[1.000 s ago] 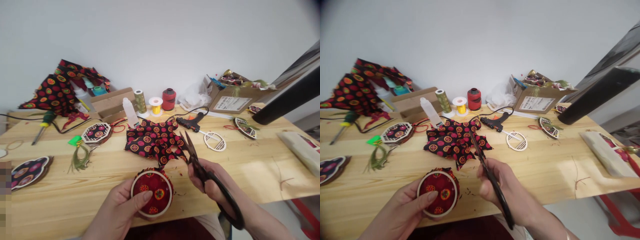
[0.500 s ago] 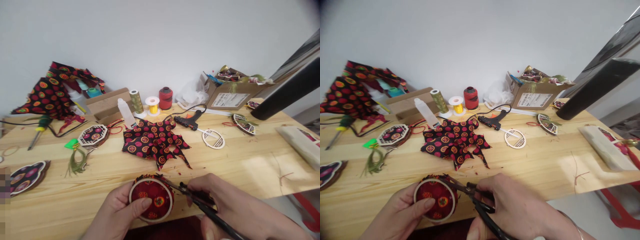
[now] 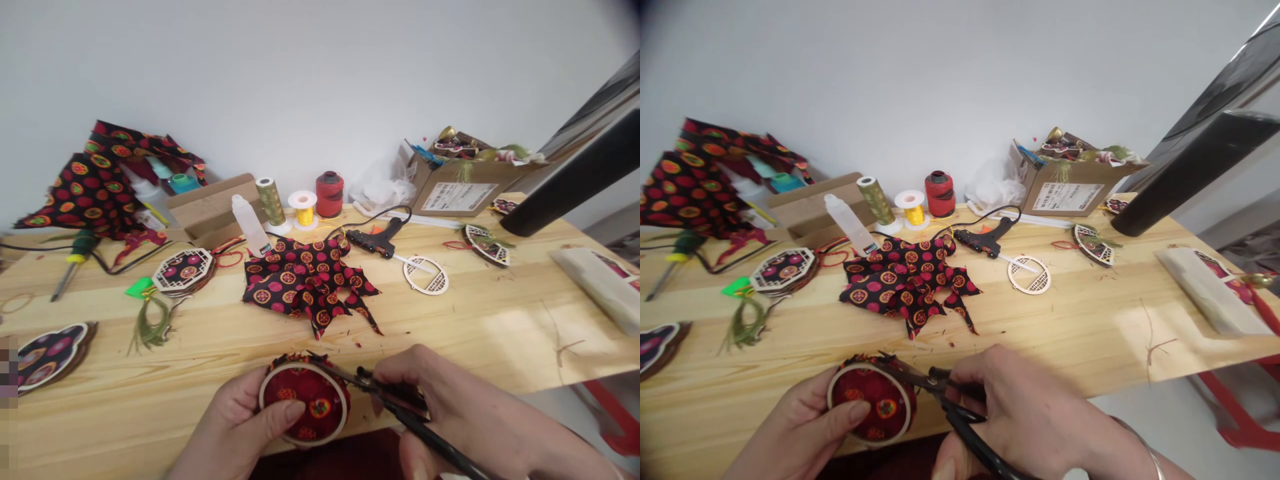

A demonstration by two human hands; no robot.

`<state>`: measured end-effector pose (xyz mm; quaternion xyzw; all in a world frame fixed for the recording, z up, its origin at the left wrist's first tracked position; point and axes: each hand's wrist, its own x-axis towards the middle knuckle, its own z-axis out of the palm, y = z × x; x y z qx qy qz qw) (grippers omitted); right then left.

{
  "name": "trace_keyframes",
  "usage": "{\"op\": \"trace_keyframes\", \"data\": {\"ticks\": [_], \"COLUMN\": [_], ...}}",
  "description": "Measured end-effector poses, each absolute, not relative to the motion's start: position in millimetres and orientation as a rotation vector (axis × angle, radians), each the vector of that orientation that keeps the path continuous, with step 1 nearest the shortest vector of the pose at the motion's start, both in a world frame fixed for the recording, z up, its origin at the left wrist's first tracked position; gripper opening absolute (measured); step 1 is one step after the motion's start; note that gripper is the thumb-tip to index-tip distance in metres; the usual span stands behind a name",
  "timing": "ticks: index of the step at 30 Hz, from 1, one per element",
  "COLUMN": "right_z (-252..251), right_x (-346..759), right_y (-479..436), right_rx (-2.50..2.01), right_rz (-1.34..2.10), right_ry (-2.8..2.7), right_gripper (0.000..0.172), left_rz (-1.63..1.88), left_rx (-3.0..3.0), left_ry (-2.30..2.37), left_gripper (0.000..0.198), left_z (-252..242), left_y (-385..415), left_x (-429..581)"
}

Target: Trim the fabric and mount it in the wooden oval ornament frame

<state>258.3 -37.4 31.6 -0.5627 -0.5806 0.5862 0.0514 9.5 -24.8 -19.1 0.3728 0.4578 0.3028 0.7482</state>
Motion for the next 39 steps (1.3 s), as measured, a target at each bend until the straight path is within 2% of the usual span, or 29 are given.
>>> {"op": "trace_keyframes", "data": {"ticks": [19,32,39], "right_z": [21,18,23], "right_x": [259,264,263], "right_y": [-38,-38,-38], "right_rx": [-1.546,-1.554,-1.643], "right_rz": [2.024,2.010,2.043], "right_ry": [-1.516,-1.546,-1.491], "right_gripper": [0.024,0.018,0.021], "left_rz": [0.680,0.656,0.648], "left_rx": [0.851,0.933,0.936], "left_ry": [0.995,0.981,0.951], "left_gripper": [0.020,0.018,0.019], "left_z": [-20,-14,-8], "left_y": [-24,-24,-21], "left_x": [9,7,10]}}
